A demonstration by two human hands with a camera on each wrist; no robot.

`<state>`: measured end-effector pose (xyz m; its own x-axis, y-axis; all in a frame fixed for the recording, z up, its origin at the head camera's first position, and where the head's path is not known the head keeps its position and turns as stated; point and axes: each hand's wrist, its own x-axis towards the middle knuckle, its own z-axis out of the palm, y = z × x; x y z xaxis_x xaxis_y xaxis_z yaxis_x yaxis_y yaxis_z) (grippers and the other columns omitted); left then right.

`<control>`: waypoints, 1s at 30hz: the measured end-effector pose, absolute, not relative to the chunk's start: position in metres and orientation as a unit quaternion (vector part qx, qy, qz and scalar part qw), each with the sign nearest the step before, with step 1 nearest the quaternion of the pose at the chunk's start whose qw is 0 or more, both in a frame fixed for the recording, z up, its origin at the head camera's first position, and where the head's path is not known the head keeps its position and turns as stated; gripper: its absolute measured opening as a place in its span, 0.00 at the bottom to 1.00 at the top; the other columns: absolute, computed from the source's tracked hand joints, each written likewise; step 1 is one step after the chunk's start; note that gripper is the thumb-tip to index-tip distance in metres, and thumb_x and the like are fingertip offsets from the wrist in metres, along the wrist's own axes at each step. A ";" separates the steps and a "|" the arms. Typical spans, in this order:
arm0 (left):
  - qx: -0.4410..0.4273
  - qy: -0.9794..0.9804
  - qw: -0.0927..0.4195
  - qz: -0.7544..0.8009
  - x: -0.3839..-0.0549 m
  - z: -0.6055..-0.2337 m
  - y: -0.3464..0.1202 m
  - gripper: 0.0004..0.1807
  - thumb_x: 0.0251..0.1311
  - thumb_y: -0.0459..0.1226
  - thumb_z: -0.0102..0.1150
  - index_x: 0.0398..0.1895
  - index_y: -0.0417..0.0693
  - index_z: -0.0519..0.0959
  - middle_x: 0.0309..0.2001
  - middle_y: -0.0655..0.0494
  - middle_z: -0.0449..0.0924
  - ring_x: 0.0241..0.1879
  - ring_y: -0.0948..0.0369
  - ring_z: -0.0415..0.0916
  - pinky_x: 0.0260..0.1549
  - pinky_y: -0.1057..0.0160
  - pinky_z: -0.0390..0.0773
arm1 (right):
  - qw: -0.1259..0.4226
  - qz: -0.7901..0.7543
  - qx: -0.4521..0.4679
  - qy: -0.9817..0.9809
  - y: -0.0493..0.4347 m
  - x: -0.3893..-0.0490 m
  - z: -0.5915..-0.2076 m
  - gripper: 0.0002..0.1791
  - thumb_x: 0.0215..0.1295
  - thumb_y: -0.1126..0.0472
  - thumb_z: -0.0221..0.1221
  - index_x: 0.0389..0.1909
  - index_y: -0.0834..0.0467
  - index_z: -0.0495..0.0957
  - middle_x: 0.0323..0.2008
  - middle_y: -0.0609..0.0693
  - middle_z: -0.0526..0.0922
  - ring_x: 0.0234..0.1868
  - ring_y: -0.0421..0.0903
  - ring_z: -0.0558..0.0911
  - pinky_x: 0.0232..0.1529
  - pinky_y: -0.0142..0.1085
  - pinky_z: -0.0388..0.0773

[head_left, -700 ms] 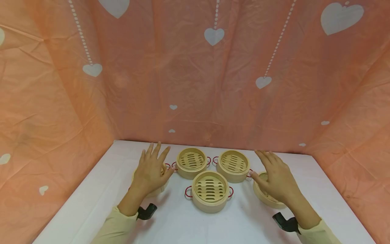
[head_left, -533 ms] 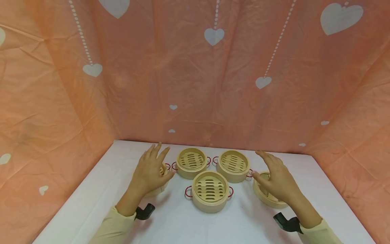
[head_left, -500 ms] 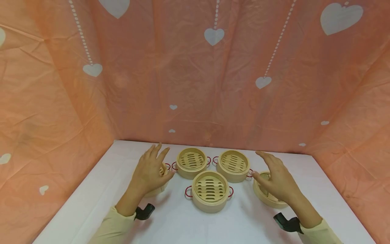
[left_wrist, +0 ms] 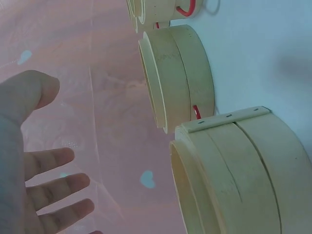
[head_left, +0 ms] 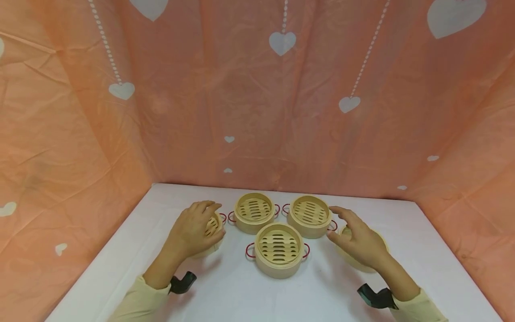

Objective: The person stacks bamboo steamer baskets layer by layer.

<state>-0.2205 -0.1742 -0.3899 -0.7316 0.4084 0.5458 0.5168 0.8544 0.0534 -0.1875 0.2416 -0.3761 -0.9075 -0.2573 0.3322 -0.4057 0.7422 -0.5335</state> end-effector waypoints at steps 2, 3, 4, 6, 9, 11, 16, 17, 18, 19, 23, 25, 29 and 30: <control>-0.252 -0.924 0.266 -0.109 -0.221 -0.391 -0.175 0.33 0.44 0.54 0.67 0.54 0.48 0.77 0.50 0.50 0.79 0.51 0.49 0.76 0.43 0.46 0.77 | 0.112 0.317 0.183 -0.924 0.240 -0.188 -0.379 0.33 0.62 0.54 0.61 0.66 0.58 0.64 0.62 0.59 0.72 0.61 0.60 0.73 0.54 0.57 0.72; -0.252 -0.924 0.264 -0.112 -0.221 -0.391 -0.176 0.33 0.44 0.54 0.67 0.54 0.48 0.77 0.50 0.51 0.79 0.50 0.49 0.76 0.42 0.47 0.77 | 0.108 0.323 0.187 -0.922 0.238 -0.188 -0.380 0.33 0.62 0.55 0.62 0.66 0.59 0.64 0.62 0.59 0.72 0.60 0.60 0.73 0.54 0.56 0.73; -0.252 -0.925 0.262 -0.115 -0.221 -0.392 -0.177 0.33 0.44 0.54 0.67 0.53 0.48 0.77 0.49 0.51 0.79 0.49 0.50 0.77 0.42 0.47 0.77 | 0.106 0.329 0.191 -0.919 0.237 -0.188 -0.382 0.33 0.61 0.56 0.62 0.66 0.59 0.64 0.62 0.59 0.72 0.60 0.60 0.74 0.54 0.55 0.73; -0.250 -0.927 0.256 -0.117 -0.221 -0.392 -0.178 0.32 0.45 0.54 0.67 0.53 0.48 0.77 0.48 0.52 0.80 0.48 0.50 0.77 0.42 0.48 0.77 | 0.101 0.340 0.196 -0.914 0.235 -0.189 -0.386 0.33 0.61 0.57 0.62 0.65 0.60 0.64 0.61 0.59 0.73 0.59 0.59 0.74 0.54 0.53 0.73; -0.241 -0.931 0.246 -0.122 -0.218 -0.393 -0.180 0.30 0.45 0.54 0.66 0.51 0.49 0.78 0.47 0.52 0.80 0.48 0.52 0.77 0.43 0.49 0.77 | 0.092 0.353 0.202 -0.909 0.231 -0.191 -0.391 0.33 0.60 0.57 0.63 0.65 0.61 0.65 0.60 0.59 0.74 0.58 0.59 0.75 0.53 0.53 0.74; -0.235 -0.933 0.243 -0.127 -0.216 -0.394 -0.181 0.29 0.46 0.54 0.66 0.50 0.49 0.79 0.46 0.53 0.81 0.47 0.52 0.77 0.43 0.49 0.77 | 0.085 0.358 0.203 -0.908 0.229 -0.192 -0.394 0.33 0.60 0.57 0.64 0.65 0.60 0.65 0.60 0.59 0.75 0.58 0.59 0.75 0.52 0.53 0.74; -0.229 -0.933 0.245 -0.131 -0.214 -0.395 -0.183 0.27 0.45 0.53 0.67 0.47 0.48 0.80 0.44 0.52 0.81 0.45 0.52 0.78 0.41 0.50 0.78 | 0.074 0.362 0.209 -0.906 0.223 -0.194 -0.401 0.35 0.57 0.57 0.65 0.65 0.58 0.65 0.59 0.59 0.76 0.57 0.60 0.76 0.50 0.52 0.75; -0.229 -0.933 0.244 -0.131 -0.213 -0.396 -0.184 0.27 0.45 0.52 0.68 0.47 0.47 0.80 0.44 0.52 0.81 0.45 0.52 0.78 0.41 0.50 0.78 | 0.074 0.363 0.210 -0.905 0.222 -0.194 -0.403 0.35 0.56 0.58 0.66 0.65 0.58 0.65 0.58 0.60 0.76 0.57 0.60 0.76 0.50 0.52 0.75; -0.229 -0.933 0.243 -0.133 -0.213 -0.397 -0.184 0.26 0.45 0.52 0.68 0.46 0.47 0.80 0.45 0.51 0.82 0.45 0.52 0.78 0.42 0.49 0.78 | 0.074 0.367 0.213 -0.903 0.222 -0.195 -0.405 0.35 0.55 0.59 0.67 0.64 0.58 0.65 0.58 0.60 0.76 0.57 0.60 0.76 0.50 0.53 0.74; -0.229 -0.933 0.241 -0.135 -0.213 -0.398 -0.185 0.26 0.45 0.51 0.68 0.46 0.47 0.80 0.46 0.51 0.82 0.46 0.51 0.78 0.42 0.49 0.78 | 0.073 0.369 0.216 -0.901 0.221 -0.195 -0.407 0.36 0.55 0.59 0.67 0.64 0.59 0.65 0.58 0.60 0.76 0.56 0.60 0.76 0.50 0.54 0.74; -0.230 -0.935 0.230 -0.140 -0.211 -0.404 -0.187 0.24 0.45 0.50 0.69 0.43 0.46 0.81 0.49 0.48 0.81 0.48 0.49 0.79 0.44 0.49 0.78 | 0.066 0.386 0.225 -0.892 0.221 -0.195 -0.414 0.36 0.54 0.60 0.67 0.63 0.60 0.65 0.56 0.61 0.77 0.55 0.61 0.77 0.50 0.57 0.73; -0.230 -0.936 0.226 -0.138 -0.210 -0.406 -0.189 0.24 0.44 0.50 0.69 0.42 0.45 0.81 0.50 0.46 0.80 0.49 0.49 0.79 0.43 0.48 0.78 | 0.058 0.393 0.226 -0.889 0.220 -0.195 -0.416 0.35 0.54 0.60 0.67 0.63 0.61 0.66 0.56 0.61 0.77 0.54 0.61 0.78 0.51 0.57 0.74; -0.226 -0.939 0.222 -0.137 -0.209 -0.411 -0.192 0.24 0.44 0.50 0.69 0.41 0.45 0.81 0.51 0.46 0.80 0.50 0.49 0.78 0.43 0.49 0.79 | 0.040 0.403 0.225 -0.886 0.219 -0.198 -0.419 0.35 0.55 0.59 0.68 0.63 0.63 0.66 0.55 0.61 0.77 0.54 0.62 0.78 0.51 0.57 0.75; -0.225 -0.939 0.221 -0.138 -0.208 -0.412 -0.193 0.24 0.44 0.50 0.69 0.41 0.45 0.81 0.50 0.47 0.80 0.50 0.50 0.78 0.43 0.50 0.79 | 0.036 0.406 0.223 -0.886 0.218 -0.198 -0.420 0.36 0.55 0.59 0.68 0.63 0.63 0.66 0.55 0.61 0.77 0.55 0.61 0.78 0.52 0.57 0.75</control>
